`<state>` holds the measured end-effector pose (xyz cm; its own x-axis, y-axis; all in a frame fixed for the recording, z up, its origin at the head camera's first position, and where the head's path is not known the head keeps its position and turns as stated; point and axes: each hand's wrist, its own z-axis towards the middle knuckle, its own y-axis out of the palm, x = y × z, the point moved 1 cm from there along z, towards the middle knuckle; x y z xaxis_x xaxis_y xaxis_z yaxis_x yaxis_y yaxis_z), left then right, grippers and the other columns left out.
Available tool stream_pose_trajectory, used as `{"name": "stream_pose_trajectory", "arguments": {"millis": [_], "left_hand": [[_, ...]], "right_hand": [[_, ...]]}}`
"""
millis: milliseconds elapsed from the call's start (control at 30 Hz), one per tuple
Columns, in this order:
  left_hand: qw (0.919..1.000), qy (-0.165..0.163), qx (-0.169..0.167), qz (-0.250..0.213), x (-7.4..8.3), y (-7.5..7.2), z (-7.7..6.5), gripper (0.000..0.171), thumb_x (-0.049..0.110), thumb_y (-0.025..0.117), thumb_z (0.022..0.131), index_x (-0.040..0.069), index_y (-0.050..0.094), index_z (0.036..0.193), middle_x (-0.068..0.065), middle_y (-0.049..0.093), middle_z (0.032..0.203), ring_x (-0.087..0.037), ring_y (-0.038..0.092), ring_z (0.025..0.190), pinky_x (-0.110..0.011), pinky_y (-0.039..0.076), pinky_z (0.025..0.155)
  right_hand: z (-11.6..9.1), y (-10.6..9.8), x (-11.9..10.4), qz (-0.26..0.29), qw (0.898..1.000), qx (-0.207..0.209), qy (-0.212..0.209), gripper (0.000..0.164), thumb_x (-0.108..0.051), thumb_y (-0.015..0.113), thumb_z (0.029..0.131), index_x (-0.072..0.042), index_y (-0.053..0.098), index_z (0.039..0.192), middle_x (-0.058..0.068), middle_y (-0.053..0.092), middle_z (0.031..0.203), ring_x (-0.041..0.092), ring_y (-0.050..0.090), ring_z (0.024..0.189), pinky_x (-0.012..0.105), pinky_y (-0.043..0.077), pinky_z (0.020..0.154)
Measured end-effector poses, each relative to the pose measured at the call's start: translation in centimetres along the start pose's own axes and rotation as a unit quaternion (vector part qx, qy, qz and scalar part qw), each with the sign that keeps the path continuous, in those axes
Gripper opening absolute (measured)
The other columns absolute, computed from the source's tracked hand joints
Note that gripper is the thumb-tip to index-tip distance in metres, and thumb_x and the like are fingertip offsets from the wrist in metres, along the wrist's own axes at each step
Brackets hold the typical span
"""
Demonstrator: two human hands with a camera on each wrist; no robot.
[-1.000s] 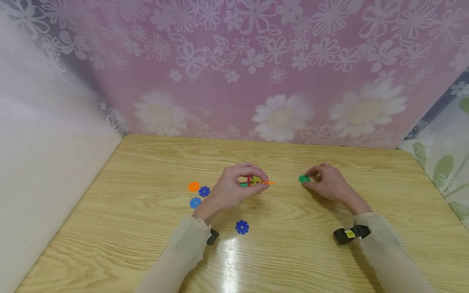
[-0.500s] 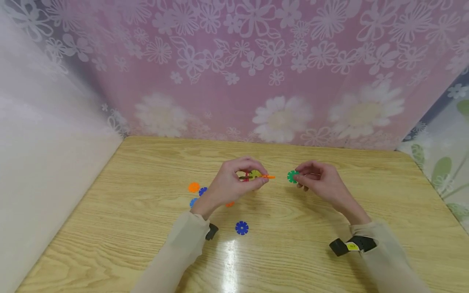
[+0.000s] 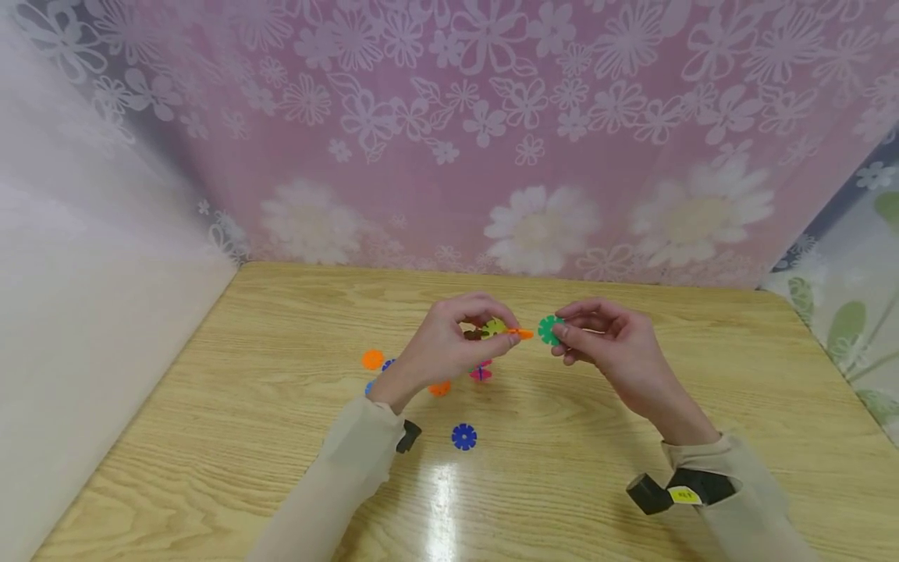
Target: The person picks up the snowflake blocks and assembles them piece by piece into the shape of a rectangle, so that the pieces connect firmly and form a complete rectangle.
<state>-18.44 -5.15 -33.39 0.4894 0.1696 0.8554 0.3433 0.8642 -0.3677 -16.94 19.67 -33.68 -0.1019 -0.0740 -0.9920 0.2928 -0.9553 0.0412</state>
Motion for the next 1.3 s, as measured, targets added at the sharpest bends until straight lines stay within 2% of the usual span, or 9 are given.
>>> {"name": "stream_pose_trajectory", "arguments": {"millis": [233, 500, 667, 767, 1100, 1200, 1300], "left_hand": [[1.0, 0.003, -0.005, -0.003, -0.2, 0.2, -0.1, 0.006, 0.02, 0.074, 0.095, 0.023, 0.076, 0.099, 0.009, 0.068, 0.104, -0.014, 0.056, 0.09, -0.027, 0.051, 0.071], [0.9999, 0.004, -0.011, 0.002, -0.3, 0.3, 0.0, 0.006, 0.02, 0.074, 0.095, 0.024, 0.076, 0.099, 0.011, 0.068, 0.106, -0.01, 0.059, 0.093, -0.035, 0.053, 0.08], [0.9998, 0.012, -0.013, 0.003, -0.3, 0.4, 0.1, 0.005, 0.018, 0.074, 0.095, 0.021, 0.077, 0.099, 0.008, 0.07, 0.106, -0.01, 0.061, 0.092, -0.028, 0.052, 0.078], [0.9998, 0.012, -0.012, -0.007, -0.3, 0.5, 0.1, 0.006, 0.016, 0.075, 0.094, 0.019, 0.077, 0.099, 0.007, 0.07, 0.106, -0.012, 0.06, 0.086, -0.023, 0.049, 0.072], [0.9991, -0.002, -0.006, -0.041, -0.5, 0.5, 0.2, 0.006, 0.015, 0.076, 0.093, 0.018, 0.078, 0.098, 0.004, 0.073, 0.103, -0.018, 0.048, 0.07, -0.021, 0.036, 0.063], [0.9989, -0.01, -0.005, -0.045, -0.6, 0.6, 0.2, 0.005, 0.016, 0.076, 0.093, 0.018, 0.078, 0.097, 0.004, 0.073, 0.103, -0.018, 0.046, 0.069, -0.022, 0.034, 0.062], [0.9988, -0.02, -0.004, -0.043, -0.6, 0.7, 0.2, 0.004, 0.018, 0.076, 0.094, 0.02, 0.079, 0.096, 0.006, 0.072, 0.104, -0.018, 0.05, 0.073, -0.022, 0.036, 0.064]], "right_hand": [[-0.5, 0.3, -0.4, -0.012, 1.0, -0.016, -0.004, 0.016, -0.002, 0.066, 0.098, -0.005, 0.07, 0.113, 0.0, 0.076, 0.095, 0.012, 0.075, 0.079, 0.026, 0.061, 0.068], [-0.7, 0.5, -0.5, -0.022, 1.0, -0.021, -0.002, 0.017, -0.002, 0.067, 0.097, -0.003, 0.072, 0.113, 0.001, 0.076, 0.095, 0.013, 0.074, 0.079, 0.027, 0.061, 0.068], [-0.7, 0.7, -0.5, -0.028, 0.999, -0.018, -0.003, 0.017, 0.0, 0.069, 0.096, -0.005, 0.072, 0.112, 0.001, 0.076, 0.091, 0.014, 0.076, 0.077, 0.028, 0.061, 0.067], [-0.7, 0.8, -0.5, -0.028, 1.0, -0.011, -0.001, 0.015, 0.0, 0.07, 0.095, -0.005, 0.071, 0.11, 0.001, 0.076, 0.09, 0.015, 0.076, 0.076, 0.029, 0.062, 0.068], [-0.6, 1.3, -0.6, -0.016, 1.0, 0.004, -0.006, 0.011, 0.001, 0.07, 0.094, -0.003, 0.072, 0.104, 0.001, 0.077, 0.089, 0.013, 0.075, 0.073, 0.029, 0.063, 0.071], [-0.6, 1.4, -0.6, -0.017, 1.0, 0.007, -0.008, 0.011, 0.001, 0.071, 0.094, -0.003, 0.073, 0.103, 0.001, 0.077, 0.089, 0.013, 0.075, 0.072, 0.029, 0.063, 0.07], [-0.5, 1.5, -0.5, -0.015, 1.0, 0.01, -0.005, 0.01, 0.001, 0.071, 0.094, -0.002, 0.074, 0.103, 0.001, 0.078, 0.089, 0.013, 0.075, 0.071, 0.028, 0.062, 0.069]]}}
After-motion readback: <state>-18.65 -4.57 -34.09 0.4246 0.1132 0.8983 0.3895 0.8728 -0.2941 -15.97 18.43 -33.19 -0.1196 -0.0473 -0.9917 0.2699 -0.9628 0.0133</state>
